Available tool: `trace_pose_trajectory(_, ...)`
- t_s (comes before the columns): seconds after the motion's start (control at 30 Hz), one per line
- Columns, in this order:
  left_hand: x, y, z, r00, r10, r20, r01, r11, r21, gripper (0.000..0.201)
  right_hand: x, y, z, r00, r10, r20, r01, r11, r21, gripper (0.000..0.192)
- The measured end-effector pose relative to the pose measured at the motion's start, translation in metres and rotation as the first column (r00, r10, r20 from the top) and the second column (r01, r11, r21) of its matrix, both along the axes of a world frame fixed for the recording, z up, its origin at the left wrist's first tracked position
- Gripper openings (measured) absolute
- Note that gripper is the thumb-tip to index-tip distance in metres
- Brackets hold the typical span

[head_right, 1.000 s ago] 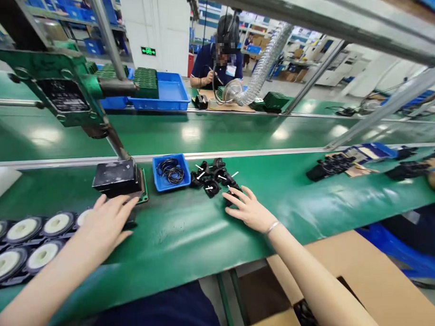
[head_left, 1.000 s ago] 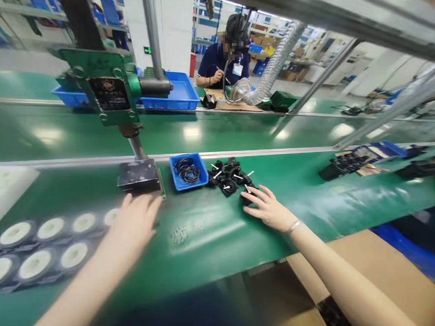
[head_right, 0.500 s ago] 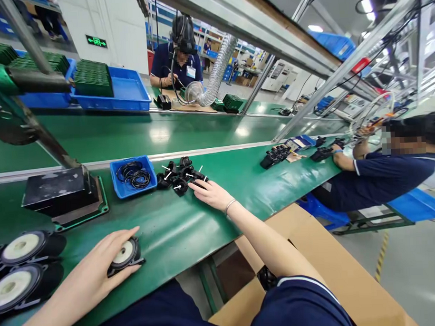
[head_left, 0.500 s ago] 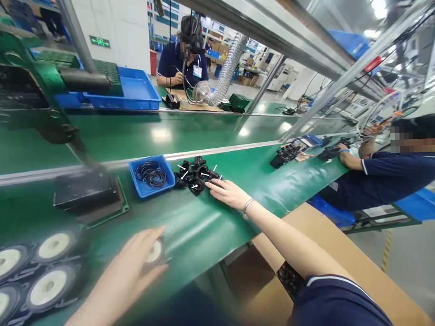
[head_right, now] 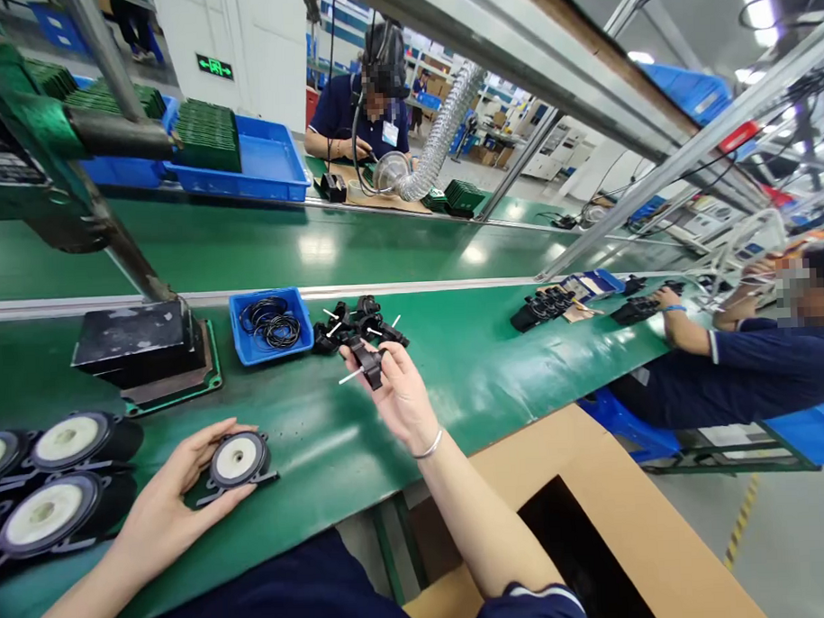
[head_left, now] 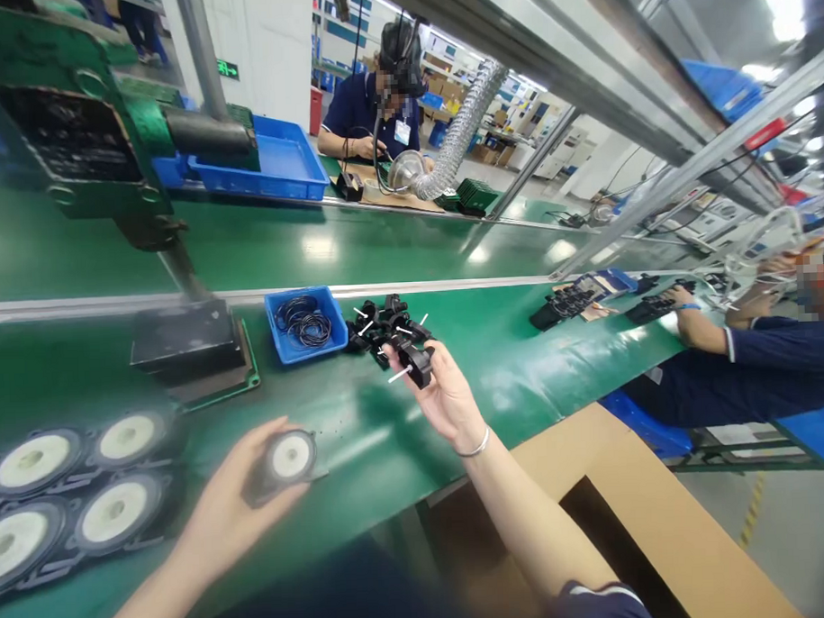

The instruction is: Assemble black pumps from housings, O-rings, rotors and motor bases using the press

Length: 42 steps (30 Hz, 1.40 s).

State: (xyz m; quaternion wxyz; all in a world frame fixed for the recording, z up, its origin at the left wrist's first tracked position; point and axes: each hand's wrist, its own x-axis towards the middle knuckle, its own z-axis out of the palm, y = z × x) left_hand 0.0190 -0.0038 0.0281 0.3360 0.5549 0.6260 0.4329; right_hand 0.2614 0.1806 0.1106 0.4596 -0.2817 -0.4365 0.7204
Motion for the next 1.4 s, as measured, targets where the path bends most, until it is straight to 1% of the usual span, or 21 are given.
trace_pose_trajectory(0.07, -0.001, -0.002, 0.002, 0.999, 0.031, 0.012, -0.031, 0.999, 0.010, 0.065, -0.018, -0.005, -0.001, 0.993, 0.056, -0.103, -0.075, 0.980, -0.185, 0.034)
trace_pose_trajectory(0.1, -0.001, -0.002, 0.003, 0.999, 0.046, 0.013, -0.046, 0.999, 0.013, 0.065, -0.026, -0.007, -0.003, 0.987, 0.078, -0.139, -0.111, 0.962, -0.249, 0.036)
trace_pose_trajectory(0.17, -0.001, -0.003, 0.005, 0.998, 0.069, 0.007, -0.069, 0.997, 0.021, 0.064, -0.040, -0.010, -0.006, 0.975, 0.119, -0.186, -0.176, 0.929, -0.325, 0.039)
trace_pose_trajectory(0.27, 0.001, -0.002, 0.009, 0.998, 0.064, 0.001, -0.063, 0.997, 0.053, 0.062, -0.058, -0.013, -0.007, 0.955, 0.193, -0.225, -0.265, 0.895, -0.359, 0.039)
trace_pose_trajectory(0.37, 0.002, 0.000, 0.013, 0.999, 0.038, 0.019, -0.040, 0.995, 0.087, 0.062, -0.071, -0.016, -0.004, 0.933, 0.276, -0.230, -0.345, 0.866, -0.363, 0.045)
trace_pose_trajectory(0.5, 0.002, 0.002, 0.015, 0.998, 0.026, 0.060, -0.033, 0.991, 0.127, 0.067, -0.085, -0.017, 0.000, 0.933, 0.303, -0.197, -0.357, 0.851, -0.385, 0.051)
trace_pose_trajectory(0.57, 0.002, 0.002, 0.016, 0.996, 0.025, 0.091, -0.037, 0.990, 0.137, 0.069, -0.092, -0.019, 0.000, 0.932, 0.326, -0.156, -0.362, 0.847, -0.390, 0.050)
trace_pose_trajectory(0.63, 0.002, 0.002, 0.016, 0.991, 0.024, 0.128, -0.041, 0.990, 0.133, 0.072, -0.099, -0.022, 0.001, 0.928, 0.360, -0.100, -0.372, 0.863, -0.343, 0.043)
trace_pose_trajectory(0.7, 0.002, 0.002, 0.015, 0.987, 0.025, 0.161, -0.045, 0.991, 0.123, 0.076, -0.104, -0.027, 0.002, 0.920, 0.392, -0.022, -0.386, 0.892, -0.235, 0.031)
trace_pose_trajectory(0.77, 0.002, 0.001, 0.013, 0.984, 0.038, 0.175, -0.059, 0.991, 0.118, 0.079, -0.109, -0.032, 0.002, 0.906, 0.419, 0.065, -0.411, 0.905, -0.106, 0.023)
trace_pose_trajectory(0.83, 0.002, 0.001, 0.011, 0.983, 0.064, 0.171, -0.084, 0.990, 0.116, 0.083, -0.112, -0.037, 0.002, 0.882, 0.446, 0.153, -0.450, 0.893, -0.008, 0.022)
trace_pose_trajectory(0.9, 0.002, 0.001, 0.009, 0.983, 0.086, 0.161, -0.105, 0.988, 0.114, 0.084, -0.114, -0.042, 0.001, 0.857, 0.464, 0.225, -0.486, 0.872, 0.054, 0.023)
trace_pose_trajectory(0.97, 0.002, 0.001, 0.008, 0.982, 0.090, 0.164, -0.108, 0.988, 0.106, 0.084, -0.115, -0.044, 0.000, 0.837, 0.474, 0.272, -0.513, 0.854, 0.090, 0.024)
trace_pose_trajectory(1.07, 0.001, 0.002, 0.009, 0.981, 0.076, 0.181, -0.097, 0.989, 0.110, 0.085, -0.114, -0.044, -0.002, 0.831, 0.472, 0.295, -0.522, 0.845, 0.117, 0.022)
trace_pose_trajectory(1.23, 0.001, 0.002, 0.010, 0.983, 0.064, 0.169, -0.088, 0.986, 0.138, 0.084, -0.109, -0.044, -0.005, 0.829, 0.450, 0.332, -0.523, 0.834, 0.177, 0.019)
trace_pose_trajectory(1.33, 0.001, 0.003, 0.011, 0.984, 0.071, 0.161, -0.095, 0.985, 0.143, 0.083, -0.106, -0.047, -0.008, 0.828, 0.407, 0.386, -0.518, 0.819, 0.246, 0.019)
trace_pose_trajectory(1.4, 0.001, 0.003, 0.013, 0.986, 0.067, 0.152, -0.090, 0.985, 0.147, 0.081, -0.102, -0.050, -0.008, 0.824, 0.369, 0.429, -0.518, 0.797, 0.310, 0.020)
